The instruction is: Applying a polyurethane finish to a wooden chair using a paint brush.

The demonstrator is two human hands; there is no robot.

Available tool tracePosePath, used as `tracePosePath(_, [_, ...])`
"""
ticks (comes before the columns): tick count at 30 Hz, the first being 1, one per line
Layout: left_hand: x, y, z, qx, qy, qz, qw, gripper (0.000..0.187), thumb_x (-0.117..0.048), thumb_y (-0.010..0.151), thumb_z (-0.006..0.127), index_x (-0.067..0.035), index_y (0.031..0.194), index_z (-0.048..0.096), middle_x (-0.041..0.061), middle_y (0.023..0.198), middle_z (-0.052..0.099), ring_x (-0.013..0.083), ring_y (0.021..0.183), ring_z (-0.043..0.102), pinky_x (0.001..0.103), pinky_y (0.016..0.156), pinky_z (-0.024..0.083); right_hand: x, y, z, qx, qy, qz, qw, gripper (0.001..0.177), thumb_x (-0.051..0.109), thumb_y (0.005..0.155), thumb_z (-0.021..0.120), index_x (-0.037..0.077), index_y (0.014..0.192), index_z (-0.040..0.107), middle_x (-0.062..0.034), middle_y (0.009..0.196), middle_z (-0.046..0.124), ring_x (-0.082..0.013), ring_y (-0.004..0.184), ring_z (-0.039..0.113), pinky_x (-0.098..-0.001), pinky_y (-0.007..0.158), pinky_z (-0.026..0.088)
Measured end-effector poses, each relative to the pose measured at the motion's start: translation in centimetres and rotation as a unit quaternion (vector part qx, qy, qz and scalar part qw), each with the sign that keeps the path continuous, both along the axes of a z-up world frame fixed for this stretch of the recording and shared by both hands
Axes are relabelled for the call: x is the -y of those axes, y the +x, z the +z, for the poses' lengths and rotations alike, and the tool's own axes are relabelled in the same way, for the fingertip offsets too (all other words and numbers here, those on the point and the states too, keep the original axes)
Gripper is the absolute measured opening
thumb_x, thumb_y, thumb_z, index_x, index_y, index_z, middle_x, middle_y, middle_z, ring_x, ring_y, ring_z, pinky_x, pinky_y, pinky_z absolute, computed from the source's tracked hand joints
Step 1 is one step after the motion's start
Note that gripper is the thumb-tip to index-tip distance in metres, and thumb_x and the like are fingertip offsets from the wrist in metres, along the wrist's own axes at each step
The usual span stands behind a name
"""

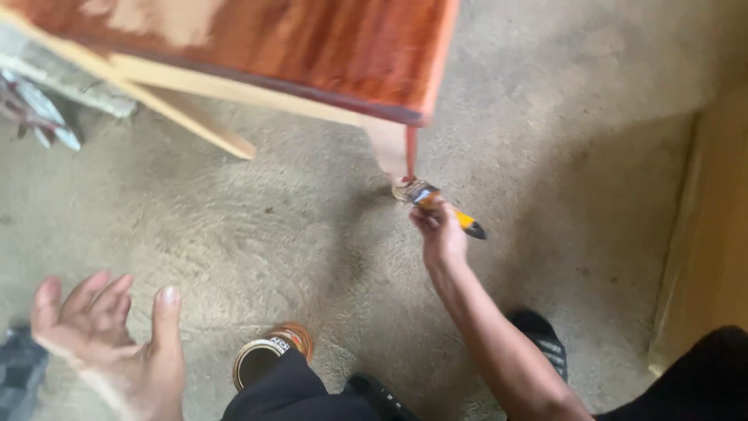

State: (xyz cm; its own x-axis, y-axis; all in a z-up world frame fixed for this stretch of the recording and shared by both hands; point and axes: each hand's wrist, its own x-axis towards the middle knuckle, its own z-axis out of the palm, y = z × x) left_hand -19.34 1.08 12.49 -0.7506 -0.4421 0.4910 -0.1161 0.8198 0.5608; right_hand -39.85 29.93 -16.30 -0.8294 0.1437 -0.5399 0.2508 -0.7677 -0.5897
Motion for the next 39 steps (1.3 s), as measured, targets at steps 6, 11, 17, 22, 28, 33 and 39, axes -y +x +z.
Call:
tracePosePath(6, [0.5,0.5,-0.1,-0.071,0.125,0.0,0.99,0.087,0.003,0.103,0.08,-0.005,0.16,0.014,0.026,0.143,0.047,0.0297,0.125,0.057,0.044,0.114,0.051,-1.1,4.7,9.5,-0.219,0.27,0.089,0.933,0.013,0.015,0.099,0.064,0.007,0.104,0.055,-0.0104,0.095,0.068,-0.0213,0.079,0.071,-0.0346,0.076,0.063])
tracePosePath(11, [-0.4,0.5,0.7,-0.116,0.182,-0.013,0.976,0.088,-0.005,0.103,0.085,-0.007,0.16,0.018,0.02,0.144,0.049,0.0248,0.126,0.06,0.039,0.116,0.052,-3.4,3.5,7.7,-0.471,0.721,0.217,0.459,0.009,0.013,0.094,0.071,0.008,0.097,0.064,-0.008,0.09,0.067,-0.0212,0.072,0.068,-0.035,0.061,0.056])
tracePosePath(17, [-0.4,1.8,1.5,-0.089,0.187,-0.027,0.978,0.091,-0.011,0.1,0.086,-0.006,0.16,0.018,0.019,0.142,0.05,0.0254,0.128,0.062,0.043,0.119,0.054,-3.3,-0.2,4.4,-0.516,0.778,0.277,0.226,0.038,0.014,0.079,0.081,0.005,0.112,0.063,-0.0088,0.102,0.066,-0.0253,0.092,0.068,-0.0384,0.077,0.06])
tracePosePath(22, [0.3,2.5,1.1,-0.083,0.201,-0.018,0.976,0.087,-0.01,0.1,0.084,-0.005,0.159,0.02,0.017,0.139,0.051,0.023,0.125,0.062,0.039,0.116,0.056,-0.8,1.8,-1.0,-0.405,0.797,0.436,0.104,0.042,0.014,0.08,0.076,0.004,0.117,0.058,-0.0132,0.113,0.064,-0.0264,0.105,0.066,-0.0398,0.085,0.06])
tracePosePath(28, [-0.1,1.6,1.7,-0.062,0.224,-0.026,0.972,0.088,-0.007,0.098,0.082,-0.004,0.159,0.019,0.017,0.138,0.053,0.023,0.126,0.062,0.04,0.117,0.053,1.3,0.7,0.1,-0.399,0.792,0.448,0.117,0.045,0.014,0.089,0.071,0.0,0.129,0.055,-0.0162,0.116,0.063,-0.0272,0.103,0.065,-0.0425,0.077,0.061])
tracePosePath(33, [0.1,1.5,1.7,-0.065,0.245,-0.033,0.967,0.088,-0.006,0.096,0.081,-0.005,0.159,0.019,0.018,0.138,0.053,0.023,0.125,0.062,0.039,0.116,0.051,0.7,1.8,1.8,-0.409,0.804,0.415,0.119,0.044,0.012,0.085,0.07,0.001,0.125,0.057,-0.0157,0.116,0.063,-0.0272,0.098,0.067,-0.0427,0.073,0.062])
tracePosePath(39, [0.3,1.2,1.5,-0.051,0.256,-0.033,0.965,0.09,-0.005,0.096,0.08,-0.004,0.162,0.018,0.019,0.14,0.054,0.0242,0.129,0.062,0.038,0.116,0.051,1.2,0.7,-0.3,-0.413,0.796,0.426,0.121,0.047,0.01,0.086,0.068,0.001,0.13,0.056,-0.016,0.112,0.062,-0.0265,0.094,0.069,-0.0399,0.067,0.063])
